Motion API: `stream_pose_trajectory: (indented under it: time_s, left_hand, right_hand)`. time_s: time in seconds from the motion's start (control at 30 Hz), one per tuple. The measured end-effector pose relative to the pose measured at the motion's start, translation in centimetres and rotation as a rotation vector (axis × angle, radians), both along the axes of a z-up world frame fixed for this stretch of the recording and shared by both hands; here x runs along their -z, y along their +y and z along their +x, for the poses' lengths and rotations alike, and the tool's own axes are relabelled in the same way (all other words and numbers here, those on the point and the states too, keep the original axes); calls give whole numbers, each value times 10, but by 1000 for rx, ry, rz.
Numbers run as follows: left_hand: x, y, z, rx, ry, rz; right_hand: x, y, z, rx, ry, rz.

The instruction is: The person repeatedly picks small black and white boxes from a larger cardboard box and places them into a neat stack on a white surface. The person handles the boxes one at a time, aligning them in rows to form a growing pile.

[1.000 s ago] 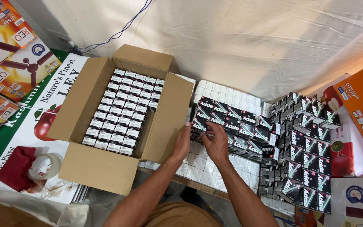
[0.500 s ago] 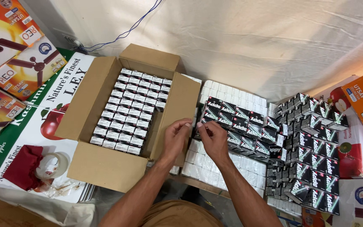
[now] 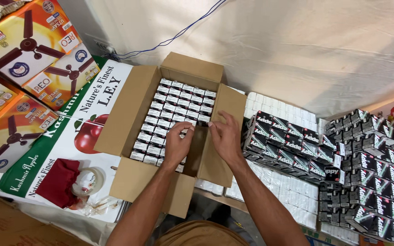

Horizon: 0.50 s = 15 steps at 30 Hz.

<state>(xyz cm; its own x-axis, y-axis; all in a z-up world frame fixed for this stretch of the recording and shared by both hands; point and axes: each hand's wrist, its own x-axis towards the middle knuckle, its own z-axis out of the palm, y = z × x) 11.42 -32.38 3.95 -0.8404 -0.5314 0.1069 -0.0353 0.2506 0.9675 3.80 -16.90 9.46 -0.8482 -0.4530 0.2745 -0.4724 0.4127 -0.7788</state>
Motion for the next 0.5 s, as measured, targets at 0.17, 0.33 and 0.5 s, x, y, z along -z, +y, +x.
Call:
stream_pose_trajectory:
  time_s: [0.17, 0.33, 0.5]
  left_hand:
    - [11, -18, -12, 89, -198, -183]
    - [19, -21, -29, 245, -429, -364]
    - [22, -22, -39, 326, -485, -395]
  right_hand:
    - [11, -29, -16, 69, 27, 407]
    - [34, -59, -45, 78, 56, 717]
    - [75, -71, -68, 71, 96, 1004]
